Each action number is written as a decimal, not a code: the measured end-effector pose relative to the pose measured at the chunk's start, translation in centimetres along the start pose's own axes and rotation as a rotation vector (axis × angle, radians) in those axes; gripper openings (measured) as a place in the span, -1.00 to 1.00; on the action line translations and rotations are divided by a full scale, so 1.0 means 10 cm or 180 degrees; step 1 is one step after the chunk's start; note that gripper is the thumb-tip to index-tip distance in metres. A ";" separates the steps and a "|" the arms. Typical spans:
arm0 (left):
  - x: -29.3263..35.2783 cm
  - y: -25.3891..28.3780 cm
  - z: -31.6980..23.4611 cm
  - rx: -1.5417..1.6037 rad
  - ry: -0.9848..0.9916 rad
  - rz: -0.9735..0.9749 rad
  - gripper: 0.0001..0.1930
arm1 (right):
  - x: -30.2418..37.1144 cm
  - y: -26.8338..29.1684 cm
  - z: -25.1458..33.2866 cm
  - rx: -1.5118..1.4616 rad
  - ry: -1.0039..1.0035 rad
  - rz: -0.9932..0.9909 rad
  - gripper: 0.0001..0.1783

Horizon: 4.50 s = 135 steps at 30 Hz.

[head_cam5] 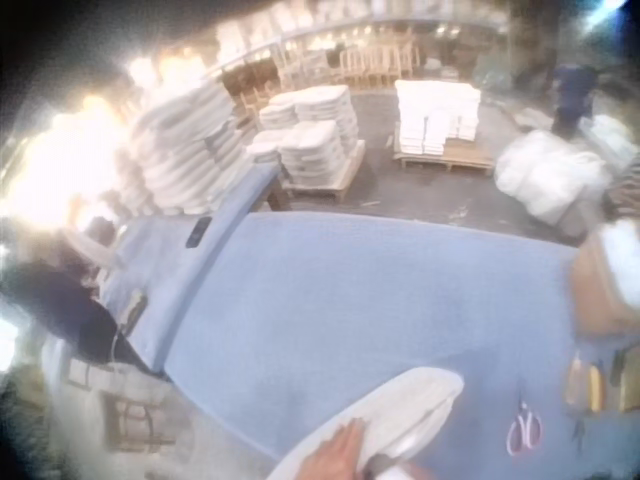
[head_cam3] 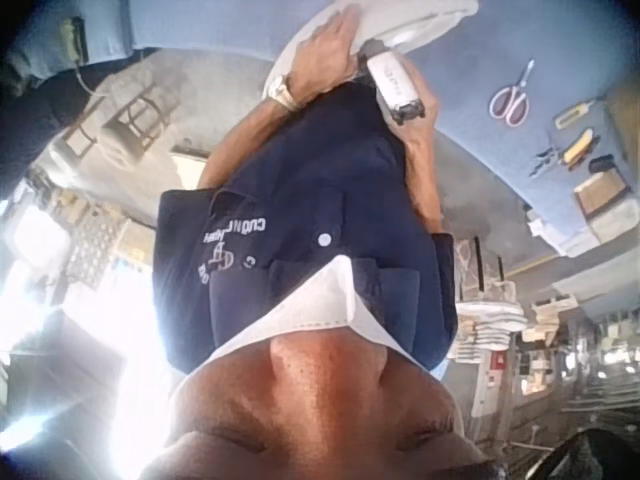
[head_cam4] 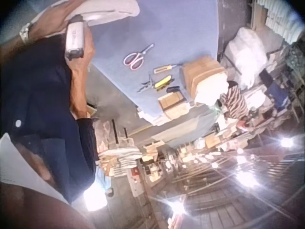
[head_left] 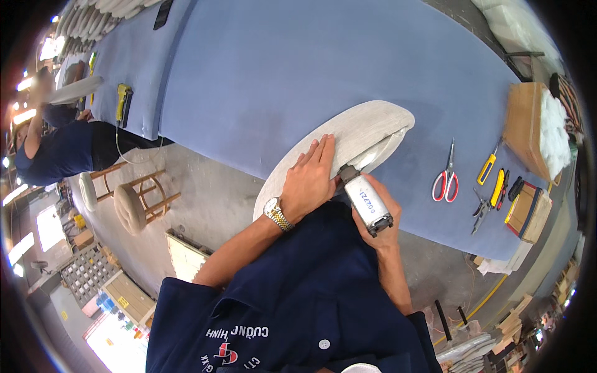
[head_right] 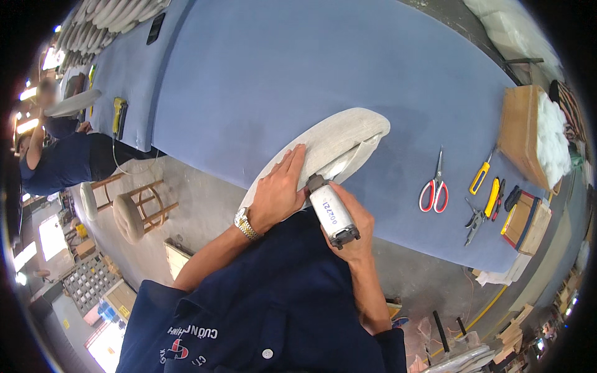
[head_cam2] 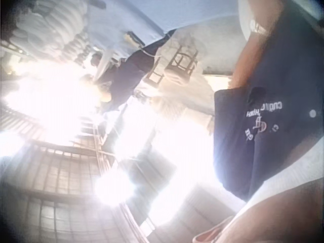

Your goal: The person staples fabric onto a cushion core using a pneumatic staple gun, trims excess fabric with a utility knife, and stacks the finished cushion. The person repeats this process for multiple cushions, handling fabric, cushion cores, and tools throughout.

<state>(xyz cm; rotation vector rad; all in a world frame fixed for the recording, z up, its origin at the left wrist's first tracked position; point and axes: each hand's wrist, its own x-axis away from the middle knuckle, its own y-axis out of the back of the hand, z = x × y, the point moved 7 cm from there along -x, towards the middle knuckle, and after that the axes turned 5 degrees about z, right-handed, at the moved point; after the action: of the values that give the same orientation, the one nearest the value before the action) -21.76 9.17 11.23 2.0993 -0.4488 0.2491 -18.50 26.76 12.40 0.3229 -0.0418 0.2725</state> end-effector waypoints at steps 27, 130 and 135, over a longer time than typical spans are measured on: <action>-0.18 0.43 0.29 0.0096 -0.0116 0.0095 -0.25 | -0.05 -0.07 0.34 -0.0106 0.0284 -0.0336 -0.30; 1.90 -0.75 -1.92 0.0496 -0.4084 0.1385 -0.43 | 3.48 -0.09 -0.14 -0.3668 0.2594 -0.3686 -0.41; 2.33 -1.12 -2.58 0.0249 -0.4367 0.2094 -0.49 | 4.47 0.59 -0.57 -0.3612 0.3504 -0.2851 -0.22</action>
<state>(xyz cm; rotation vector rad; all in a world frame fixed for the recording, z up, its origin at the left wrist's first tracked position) 4.06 31.39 24.50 1.8377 -1.9277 -0.8890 22.94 45.45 12.59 -0.9631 0.9861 -0.5052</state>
